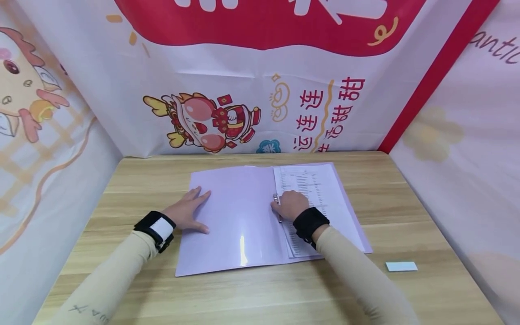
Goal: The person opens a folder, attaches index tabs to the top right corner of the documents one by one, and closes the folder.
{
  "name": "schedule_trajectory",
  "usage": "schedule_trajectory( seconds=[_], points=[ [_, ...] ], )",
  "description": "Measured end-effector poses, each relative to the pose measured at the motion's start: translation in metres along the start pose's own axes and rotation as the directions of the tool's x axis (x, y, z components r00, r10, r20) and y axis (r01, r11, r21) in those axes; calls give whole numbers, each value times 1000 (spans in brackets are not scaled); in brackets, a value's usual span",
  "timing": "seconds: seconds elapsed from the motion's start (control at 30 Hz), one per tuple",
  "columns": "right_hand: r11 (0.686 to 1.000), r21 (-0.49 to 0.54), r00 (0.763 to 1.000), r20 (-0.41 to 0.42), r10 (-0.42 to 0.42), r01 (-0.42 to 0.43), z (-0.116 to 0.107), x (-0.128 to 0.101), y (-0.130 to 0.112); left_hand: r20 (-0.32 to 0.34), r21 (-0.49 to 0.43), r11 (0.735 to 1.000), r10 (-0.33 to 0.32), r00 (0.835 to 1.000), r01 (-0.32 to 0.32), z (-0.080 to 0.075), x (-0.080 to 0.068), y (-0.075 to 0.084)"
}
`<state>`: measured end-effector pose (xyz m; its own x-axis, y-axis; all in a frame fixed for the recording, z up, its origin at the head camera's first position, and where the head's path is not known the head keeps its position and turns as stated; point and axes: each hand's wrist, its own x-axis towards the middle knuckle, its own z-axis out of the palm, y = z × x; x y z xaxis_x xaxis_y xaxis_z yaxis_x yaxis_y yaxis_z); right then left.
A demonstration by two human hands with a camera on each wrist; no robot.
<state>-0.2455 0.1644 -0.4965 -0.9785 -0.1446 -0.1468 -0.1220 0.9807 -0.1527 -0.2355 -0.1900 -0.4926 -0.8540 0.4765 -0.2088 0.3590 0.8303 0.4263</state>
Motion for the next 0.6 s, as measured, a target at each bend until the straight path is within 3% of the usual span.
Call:
schedule_trajectory(
  seconds=[0.33, 0.5, 0.6],
  points=[
    [999, 28, 999, -38, -22, 23, 10, -12, -27, 13, -13, 999, -37, 999, 37, -9, -18, -16],
    [991, -135, 1000, -20, -18, 15, 5, -33, -48, 5, 4, 999, -39, 999, 39, -8, -37, -14],
    [959, -282, 999, 28, -33, 39, 2, -49, -63, 4, 31, 999, -34, 999, 34, -4, -52, -14]
  ],
)
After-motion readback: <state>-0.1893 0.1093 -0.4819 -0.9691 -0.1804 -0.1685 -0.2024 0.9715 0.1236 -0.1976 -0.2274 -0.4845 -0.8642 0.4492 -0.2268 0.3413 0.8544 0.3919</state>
